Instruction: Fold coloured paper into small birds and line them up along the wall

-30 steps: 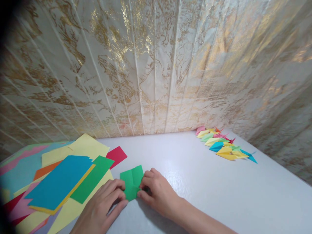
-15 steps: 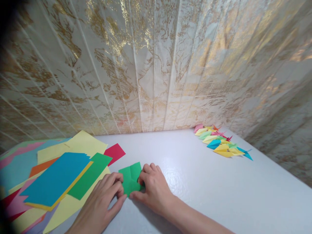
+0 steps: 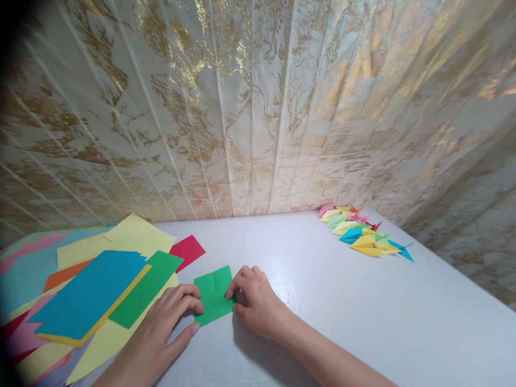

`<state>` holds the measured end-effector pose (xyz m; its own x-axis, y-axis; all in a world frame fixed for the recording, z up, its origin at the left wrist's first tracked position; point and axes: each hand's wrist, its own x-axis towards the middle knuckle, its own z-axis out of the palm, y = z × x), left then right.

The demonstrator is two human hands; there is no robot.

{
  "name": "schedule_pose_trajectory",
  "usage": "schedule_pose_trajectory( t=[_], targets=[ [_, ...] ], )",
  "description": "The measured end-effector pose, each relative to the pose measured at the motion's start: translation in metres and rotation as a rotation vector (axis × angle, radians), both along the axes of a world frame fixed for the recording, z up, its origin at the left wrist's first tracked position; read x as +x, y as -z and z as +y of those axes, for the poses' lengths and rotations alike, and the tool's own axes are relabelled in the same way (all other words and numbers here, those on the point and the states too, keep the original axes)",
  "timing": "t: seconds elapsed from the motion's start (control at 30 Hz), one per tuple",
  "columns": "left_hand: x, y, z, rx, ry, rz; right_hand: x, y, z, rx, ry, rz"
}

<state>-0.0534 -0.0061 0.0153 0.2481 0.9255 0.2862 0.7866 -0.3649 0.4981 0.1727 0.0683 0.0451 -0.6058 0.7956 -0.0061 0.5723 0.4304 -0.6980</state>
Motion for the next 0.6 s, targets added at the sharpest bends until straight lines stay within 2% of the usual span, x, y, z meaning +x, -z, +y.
schedule_pose_trajectory(
  t=[0.17,0.37,0.5,0.6],
  targets=[
    [0.002,-0.003,0.0,0.026,-0.02,-0.002,0.007,0.0,0.003,0.009,-0.045,0.068],
    [0.011,-0.004,0.006,0.053,-0.053,0.039,-0.002,0.003,-0.001,0.069,-0.021,0.04],
    [0.013,-0.008,0.006,0.134,-0.006,0.039,-0.006,0.003,-0.006,0.128,-0.058,0.085],
    [0.015,-0.017,0.0,0.314,0.004,0.024,-0.007,-0.002,-0.014,0.019,-0.078,0.237]
  ],
)
